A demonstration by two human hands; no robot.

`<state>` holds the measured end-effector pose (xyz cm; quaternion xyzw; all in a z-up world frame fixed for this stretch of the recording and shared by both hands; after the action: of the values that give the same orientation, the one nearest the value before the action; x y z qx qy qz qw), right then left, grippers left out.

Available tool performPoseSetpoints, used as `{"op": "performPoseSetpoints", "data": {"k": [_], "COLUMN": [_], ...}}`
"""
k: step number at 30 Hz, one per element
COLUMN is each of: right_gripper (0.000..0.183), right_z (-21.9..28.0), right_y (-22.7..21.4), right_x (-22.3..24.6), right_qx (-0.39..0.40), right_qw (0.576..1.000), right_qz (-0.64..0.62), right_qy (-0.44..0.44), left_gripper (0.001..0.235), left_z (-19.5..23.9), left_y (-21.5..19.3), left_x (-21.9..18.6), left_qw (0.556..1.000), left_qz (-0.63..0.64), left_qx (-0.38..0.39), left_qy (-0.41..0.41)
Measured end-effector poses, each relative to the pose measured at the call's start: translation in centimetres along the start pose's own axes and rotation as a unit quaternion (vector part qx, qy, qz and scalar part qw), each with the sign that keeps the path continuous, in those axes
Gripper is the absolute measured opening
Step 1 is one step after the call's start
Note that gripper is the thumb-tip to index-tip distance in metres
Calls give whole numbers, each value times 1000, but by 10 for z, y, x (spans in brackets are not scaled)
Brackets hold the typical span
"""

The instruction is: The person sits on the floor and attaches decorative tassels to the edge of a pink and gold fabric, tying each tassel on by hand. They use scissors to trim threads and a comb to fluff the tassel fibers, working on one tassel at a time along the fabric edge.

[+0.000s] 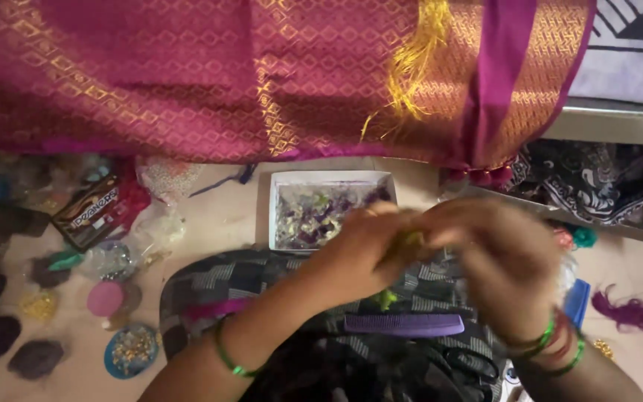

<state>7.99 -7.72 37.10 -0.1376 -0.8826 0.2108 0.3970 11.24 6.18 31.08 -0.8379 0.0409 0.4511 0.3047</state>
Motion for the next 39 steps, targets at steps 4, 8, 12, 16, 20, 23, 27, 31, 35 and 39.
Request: {"op": "performPoseSetpoints", "data": {"k": [4, 8, 12, 16, 20, 23, 27, 31, 35, 39], "right_gripper": [32, 42, 27, 22, 27, 7, 11, 12, 9, 6], "right_z": [-24, 47, 54, 54, 54, 41, 71, 64, 54, 52], "right_y": [-60, -132, -138, -149, -140, -74, -30, -15, -16, -27], "right_x": [-17, -102, -109, -113, -128, -138, -214, -208, -180, -173], "right_qx": [-141, -143, -132, -115, -99, 4, -13, -57, -42, -72], "right_qw": [967, 984, 978, 943, 906, 963, 951, 888, 889, 920], "right_qz": [-212, -100, 37, 165, 243, 247, -20, -285, -320, -258], "right_qy": [-32, 28, 155, 266, 334, 108, 307, 355, 325, 284], "left_gripper": [19, 14, 7, 58, 67, 47, 28, 22, 20, 18], "left_z": [2, 19, 42, 20, -38, -62, -63, -56, -53, -50], "left_y": [63, 67, 69, 33, 40, 66, 85, 82, 74, 70], "left_x": [71, 111, 169, 117, 113, 122, 97, 80, 62, 57], "left_qw": [995, 991, 994, 944, 974, 843, 780, 822, 816, 852], "left_qz": [53, 87, -24, -285, 186, 517, 567, 521, 542, 478], "left_qx": [75, 62, 34, -148, -94, -123, -117, -132, -133, -148], "left_qy": [-42, -84, -101, 69, -83, -83, -237, -187, -150, -156]}}
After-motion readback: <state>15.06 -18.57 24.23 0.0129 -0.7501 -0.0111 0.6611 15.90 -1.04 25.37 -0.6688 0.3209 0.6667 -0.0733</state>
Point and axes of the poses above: each hand's wrist, its own z-axis away from the middle knuckle, its own y-axis out of the palm, x = y × z, the point moved 6 cm from there along -z, towards the middle knuckle, and after that the axes turned 4 degrees about z, right-handed, at the moved point
